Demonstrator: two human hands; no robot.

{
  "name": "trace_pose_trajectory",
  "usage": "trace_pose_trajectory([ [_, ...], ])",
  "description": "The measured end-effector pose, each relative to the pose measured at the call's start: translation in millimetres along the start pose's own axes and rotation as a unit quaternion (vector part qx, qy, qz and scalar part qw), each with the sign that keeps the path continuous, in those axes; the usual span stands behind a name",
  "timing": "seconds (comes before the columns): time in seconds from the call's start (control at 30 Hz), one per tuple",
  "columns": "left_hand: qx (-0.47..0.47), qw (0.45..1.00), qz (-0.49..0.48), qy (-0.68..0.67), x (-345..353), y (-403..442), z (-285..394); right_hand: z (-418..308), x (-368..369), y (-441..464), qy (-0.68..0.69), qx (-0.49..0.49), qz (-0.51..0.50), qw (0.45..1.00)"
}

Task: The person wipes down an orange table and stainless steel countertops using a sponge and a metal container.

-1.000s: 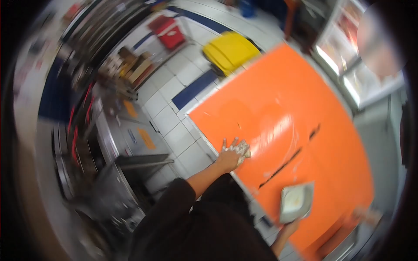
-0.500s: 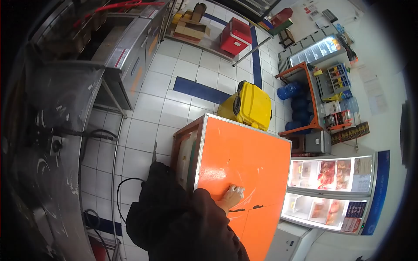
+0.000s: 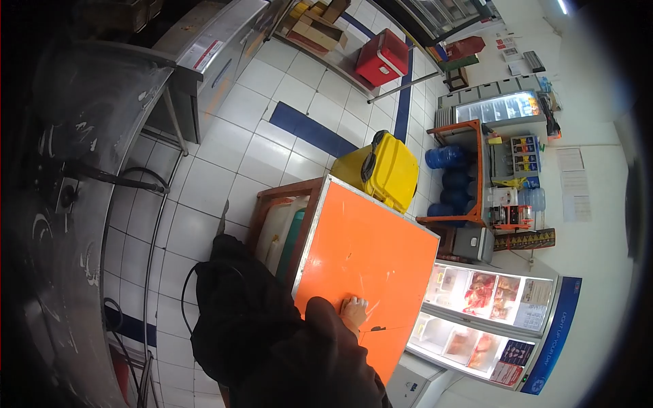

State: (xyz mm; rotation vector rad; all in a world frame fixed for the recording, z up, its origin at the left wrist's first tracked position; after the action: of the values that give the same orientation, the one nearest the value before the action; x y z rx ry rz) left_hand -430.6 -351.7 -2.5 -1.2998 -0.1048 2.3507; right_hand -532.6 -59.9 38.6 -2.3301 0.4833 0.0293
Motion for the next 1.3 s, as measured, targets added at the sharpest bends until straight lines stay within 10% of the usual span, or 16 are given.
trace_pose_trajectory([
  [0.97, 0.059, 0.998, 0.012, -0.025, 7, -21, 3, 8, -1, -5, 0.046, 0.006, 0.006, 0.999],
  [1.23, 0.294, 0.945, -0.088, 0.108, -29, -50, -64, 39, 5, -29, 0.147, 0.011, 0.049, 0.988],
  [1.3, 0.382, 0.918, 0.081, -0.076, -51, -21, -147, 46, 8, -40, 0.181, 0.014, 0.080, 0.980],
])
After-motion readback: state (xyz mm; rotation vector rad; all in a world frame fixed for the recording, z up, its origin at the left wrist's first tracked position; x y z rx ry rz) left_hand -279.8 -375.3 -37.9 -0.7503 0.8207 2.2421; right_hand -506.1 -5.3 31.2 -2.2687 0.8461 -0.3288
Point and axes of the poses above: each hand's wrist, its own y-axis towards the middle knuckle, its own x-axis out of the palm, z = x × y, the point moved 4 cm from there along y, towards the middle knuckle, and after that the axes turned 15 degrees about -z, right-handed, at the moved point
